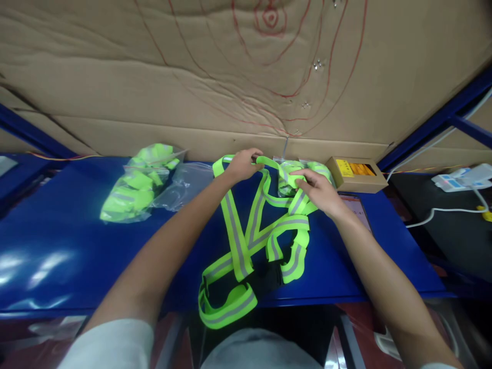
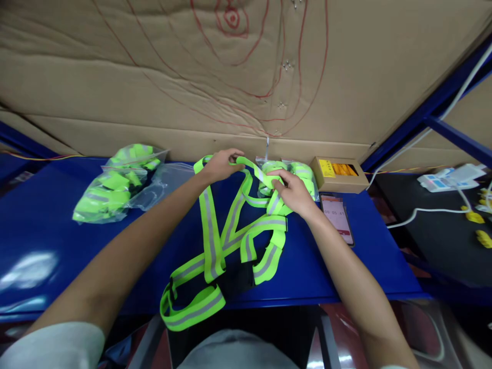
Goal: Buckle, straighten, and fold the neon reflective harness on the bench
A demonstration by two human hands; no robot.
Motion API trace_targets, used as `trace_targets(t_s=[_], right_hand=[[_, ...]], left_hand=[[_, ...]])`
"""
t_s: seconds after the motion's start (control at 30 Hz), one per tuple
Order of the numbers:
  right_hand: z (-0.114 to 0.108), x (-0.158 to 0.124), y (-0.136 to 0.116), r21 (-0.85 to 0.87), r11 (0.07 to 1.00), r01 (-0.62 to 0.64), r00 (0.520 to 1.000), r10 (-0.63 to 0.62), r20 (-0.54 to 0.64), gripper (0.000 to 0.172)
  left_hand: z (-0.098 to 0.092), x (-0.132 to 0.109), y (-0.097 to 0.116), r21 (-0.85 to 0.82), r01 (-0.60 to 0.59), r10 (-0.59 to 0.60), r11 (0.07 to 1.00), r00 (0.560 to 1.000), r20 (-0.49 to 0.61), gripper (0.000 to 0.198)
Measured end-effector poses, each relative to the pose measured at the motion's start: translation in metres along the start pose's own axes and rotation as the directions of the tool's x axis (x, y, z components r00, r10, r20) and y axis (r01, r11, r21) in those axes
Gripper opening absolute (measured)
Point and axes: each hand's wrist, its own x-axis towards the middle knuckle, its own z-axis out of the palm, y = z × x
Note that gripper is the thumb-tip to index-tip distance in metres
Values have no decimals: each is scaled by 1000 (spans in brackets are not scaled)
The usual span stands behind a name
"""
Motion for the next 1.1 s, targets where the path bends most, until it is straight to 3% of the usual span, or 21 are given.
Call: trace_targets(t_s=[0.1, 0.27, 0.5, 0.77, 1.1], right_hand=[[-6, -4, 9, -22, 998, -54, 996, 52, -72, 35], [-11, -6, 19, -47, 988, -148, 976, 139, -168, 41], [-8, -9, 15, -104, 989, -110, 975, 87, -203, 36], [-10, -11, 14, -134, 986, -100, 988, 82, -132, 21], [-7, -23, 16, 29, 999, -27, 999, 27, -18, 30]], left_hand=[[1, 3, -9, -20, -35, 36, 999, 998, 49, 31], [-2, 0, -13, -29, -119, 122, 992, 988, 98, 44], [-16, -6, -13, -87, -202, 218, 975, 946, 242, 39], [-20, -11, -22, -14, -208, 209, 978, 974, 85, 24], [-21, -9, -27, 79, -136, 144, 988, 984, -103, 24]])
